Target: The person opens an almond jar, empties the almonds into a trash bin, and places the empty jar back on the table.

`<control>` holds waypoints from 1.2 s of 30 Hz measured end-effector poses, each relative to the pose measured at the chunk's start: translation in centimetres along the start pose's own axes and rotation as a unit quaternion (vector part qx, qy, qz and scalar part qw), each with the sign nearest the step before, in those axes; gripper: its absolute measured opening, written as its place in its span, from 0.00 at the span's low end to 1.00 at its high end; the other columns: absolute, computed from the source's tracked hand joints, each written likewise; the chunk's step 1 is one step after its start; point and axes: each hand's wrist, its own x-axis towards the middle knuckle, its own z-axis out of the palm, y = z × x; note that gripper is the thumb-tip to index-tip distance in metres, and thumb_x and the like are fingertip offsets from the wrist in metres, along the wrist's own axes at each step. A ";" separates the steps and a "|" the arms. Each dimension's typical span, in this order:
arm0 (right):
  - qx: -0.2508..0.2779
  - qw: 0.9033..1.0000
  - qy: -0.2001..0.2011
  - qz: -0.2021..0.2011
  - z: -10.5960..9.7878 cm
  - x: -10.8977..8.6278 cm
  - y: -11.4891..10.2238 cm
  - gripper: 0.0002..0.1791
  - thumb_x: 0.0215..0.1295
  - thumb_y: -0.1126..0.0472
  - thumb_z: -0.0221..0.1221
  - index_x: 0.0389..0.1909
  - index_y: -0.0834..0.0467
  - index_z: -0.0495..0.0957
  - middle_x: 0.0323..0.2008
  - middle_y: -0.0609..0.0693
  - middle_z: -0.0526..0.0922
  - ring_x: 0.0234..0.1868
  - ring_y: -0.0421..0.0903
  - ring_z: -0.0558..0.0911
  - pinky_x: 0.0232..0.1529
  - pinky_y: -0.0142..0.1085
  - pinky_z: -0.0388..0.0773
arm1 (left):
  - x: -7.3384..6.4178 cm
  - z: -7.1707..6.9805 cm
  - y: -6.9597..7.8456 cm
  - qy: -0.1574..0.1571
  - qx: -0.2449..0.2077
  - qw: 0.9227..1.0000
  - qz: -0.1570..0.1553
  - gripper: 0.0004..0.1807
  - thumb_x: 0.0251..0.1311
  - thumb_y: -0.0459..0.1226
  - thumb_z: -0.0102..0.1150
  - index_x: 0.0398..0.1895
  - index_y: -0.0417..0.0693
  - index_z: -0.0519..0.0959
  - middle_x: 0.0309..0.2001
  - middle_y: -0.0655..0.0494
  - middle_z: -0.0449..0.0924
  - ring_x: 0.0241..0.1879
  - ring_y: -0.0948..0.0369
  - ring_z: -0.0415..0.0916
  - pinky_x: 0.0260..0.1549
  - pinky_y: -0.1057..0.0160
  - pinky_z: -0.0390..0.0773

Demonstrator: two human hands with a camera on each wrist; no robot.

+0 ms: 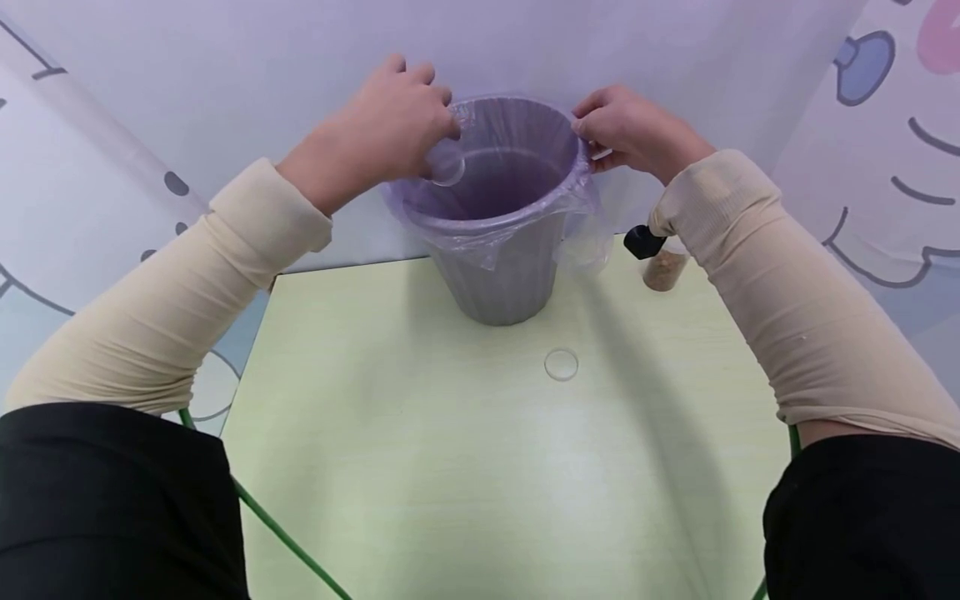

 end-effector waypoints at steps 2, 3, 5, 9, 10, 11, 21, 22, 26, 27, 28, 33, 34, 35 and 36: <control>0.000 1.000 0.000 -0.002 0.0 0.0 0.0 0.31 0.77 0.52 0.39 0.78 0.50 0.49 0.46 0.44 0.67 0.45 0.40 0.71 0.42 0.31 0.79 | -0.2 0.1 0.1 0.023 0.034 0.999 0.001 0.09 0.65 0.33 0.57 0.43 0.47 0.85 0.46 0.45 0.83 0.38 0.51 0.61 0.42 0.52 0.58; -0.001 1.000 0.000 -0.003 0.0 0.0 0.0 0.31 0.77 0.52 0.39 0.78 0.50 0.49 0.46 0.44 0.67 0.45 0.40 0.71 0.42 0.31 0.79 | -0.3 0.1 0.1 0.031 0.046 0.998 0.000 0.10 0.66 0.31 0.54 0.42 0.47 0.85 0.45 0.45 0.84 0.37 0.52 0.60 0.41 0.53 0.56; -0.001 1.000 0.000 -0.004 0.0 0.0 0.0 0.31 0.77 0.52 0.39 0.78 0.50 0.48 0.46 0.44 0.67 0.45 0.40 0.71 0.42 0.31 0.79 | -0.3 0.2 0.2 0.043 0.052 0.998 -0.001 0.12 0.67 0.29 0.52 0.41 0.47 0.86 0.44 0.46 0.84 0.36 0.52 0.58 0.40 0.53 0.55; -0.006 1.000 0.000 -0.004 0.0 0.0 0.2 0.31 0.78 0.52 0.39 0.78 0.50 0.48 0.47 0.44 0.67 0.45 0.41 0.72 0.43 0.31 0.79 | 0.0 0.1 -0.1 -0.007 -0.034 0.999 -0.008 0.18 0.60 0.40 0.66 0.54 0.53 0.83 0.56 0.48 0.81 0.47 0.49 0.66 0.46 0.52 0.62; -0.007 1.000 0.000 -0.004 0.0 0.0 0.2 0.31 0.78 0.52 0.39 0.78 0.50 0.48 0.47 0.44 0.67 0.45 0.40 0.72 0.43 0.31 0.79 | 0.1 0.0 -0.2 -0.024 -0.065 0.998 -0.012 0.23 0.57 0.44 0.69 0.57 0.56 0.81 0.59 0.49 0.80 0.51 0.48 0.68 0.50 0.50 0.65; -0.008 1.000 0.000 -0.004 0.0 0.0 0.2 0.31 0.78 0.52 0.39 0.78 0.50 0.48 0.47 0.44 0.67 0.45 0.40 0.72 0.43 0.31 0.79 | 0.2 0.0 -0.3 -0.039 -0.098 0.994 -0.016 0.28 0.54 0.47 0.71 0.60 0.58 0.79 0.62 0.51 0.78 0.56 0.47 0.68 0.54 0.47 0.66; -0.005 1.000 0.001 -0.005 -0.1 -0.1 0.2 0.31 0.77 0.51 0.39 0.78 0.51 0.48 0.46 0.45 0.67 0.44 0.41 0.71 0.42 0.31 0.78 | 0.8 -0.1 -1.6 -0.062 -0.321 0.944 -0.042 0.34 0.59 0.62 0.59 0.65 0.58 0.74 0.62 0.57 0.77 0.57 0.58 0.71 0.62 0.55 0.69; -0.004 1.000 0.001 -0.005 -0.1 -0.1 0.3 0.31 0.77 0.51 0.39 0.78 0.51 0.48 0.46 0.45 0.67 0.44 0.41 0.71 0.42 0.32 0.78 | 0.7 -0.1 -1.7 -0.064 -0.342 0.936 -0.047 0.34 0.60 0.62 0.57 0.66 0.58 0.73 0.62 0.57 0.77 0.57 0.59 0.71 0.61 0.56 0.69; -0.003 1.000 0.001 -0.004 -0.2 0.0 0.3 0.31 0.77 0.51 0.40 0.78 0.51 0.48 0.46 0.44 0.67 0.44 0.41 0.72 0.43 0.31 0.78 | 0.4 -0.3 -2.0 -0.067 -0.439 0.893 -0.071 0.34 0.62 0.62 0.55 0.69 0.60 0.69 0.60 0.55 0.75 0.50 0.60 0.75 0.56 0.59 0.72; -0.003 1.000 0.001 -0.003 -0.2 0.0 0.4 0.31 0.77 0.51 0.40 0.78 0.51 0.48 0.46 0.44 0.67 0.44 0.40 0.72 0.43 0.31 0.78 | 0.3 -0.4 -2.1 -0.067 -0.465 0.879 -0.077 0.34 0.63 0.61 0.55 0.69 0.60 0.69 0.59 0.55 0.75 0.49 0.59 0.76 0.55 0.59 0.73; -0.003 1.000 0.001 -0.002 -0.2 0.0 0.4 0.31 0.77 0.52 0.40 0.78 0.50 0.48 0.46 0.44 0.67 0.44 0.40 0.72 0.42 0.31 0.78 | 0.2 -0.5 -2.1 -0.067 -0.492 0.865 -0.079 0.33 0.63 0.60 0.55 0.69 0.60 0.69 0.58 0.55 0.76 0.48 0.58 0.76 0.54 0.59 0.73; 0.005 1.000 -0.003 0.000 -0.3 -0.1 0.3 0.32 0.77 0.52 0.40 0.78 0.51 0.48 0.46 0.44 0.68 0.44 0.39 0.72 0.42 0.31 0.78 | -0.3 -0.8 -2.2 -0.067 -0.594 0.797 -0.086 0.26 0.66 0.58 0.54 0.63 0.59 0.74 0.58 0.57 0.75 0.50 0.54 0.76 0.53 0.57 0.73; 0.008 1.000 -0.004 0.001 -0.3 -0.1 0.4 0.32 0.77 0.52 0.40 0.78 0.52 0.48 0.45 0.44 0.68 0.43 0.39 0.72 0.41 0.31 0.78 | -0.3 -0.9 -2.2 -0.068 -0.606 0.788 -0.087 0.25 0.66 0.57 0.54 0.61 0.59 0.74 0.58 0.58 0.75 0.50 0.53 0.77 0.52 0.57 0.73; 0.011 1.000 -0.004 0.001 -0.3 -0.1 0.4 0.31 0.77 0.53 0.40 0.78 0.52 0.48 0.45 0.44 0.68 0.43 0.39 0.72 0.41 0.31 0.78 | -0.3 -0.9 -2.2 -0.069 -0.615 0.781 -0.089 0.24 0.67 0.57 0.54 0.61 0.59 0.75 0.58 0.58 0.75 0.50 0.53 0.77 0.52 0.57 0.74; 0.013 1.000 -0.005 0.001 -0.3 -0.1 0.4 0.31 0.77 0.53 0.41 0.78 0.52 0.48 0.45 0.44 0.68 0.43 0.39 0.72 0.41 0.31 0.78 | -0.3 -0.9 -2.2 -0.069 -0.623 0.774 -0.090 0.24 0.67 0.57 0.54 0.61 0.59 0.75 0.58 0.58 0.75 0.49 0.52 0.78 0.50 0.57 0.74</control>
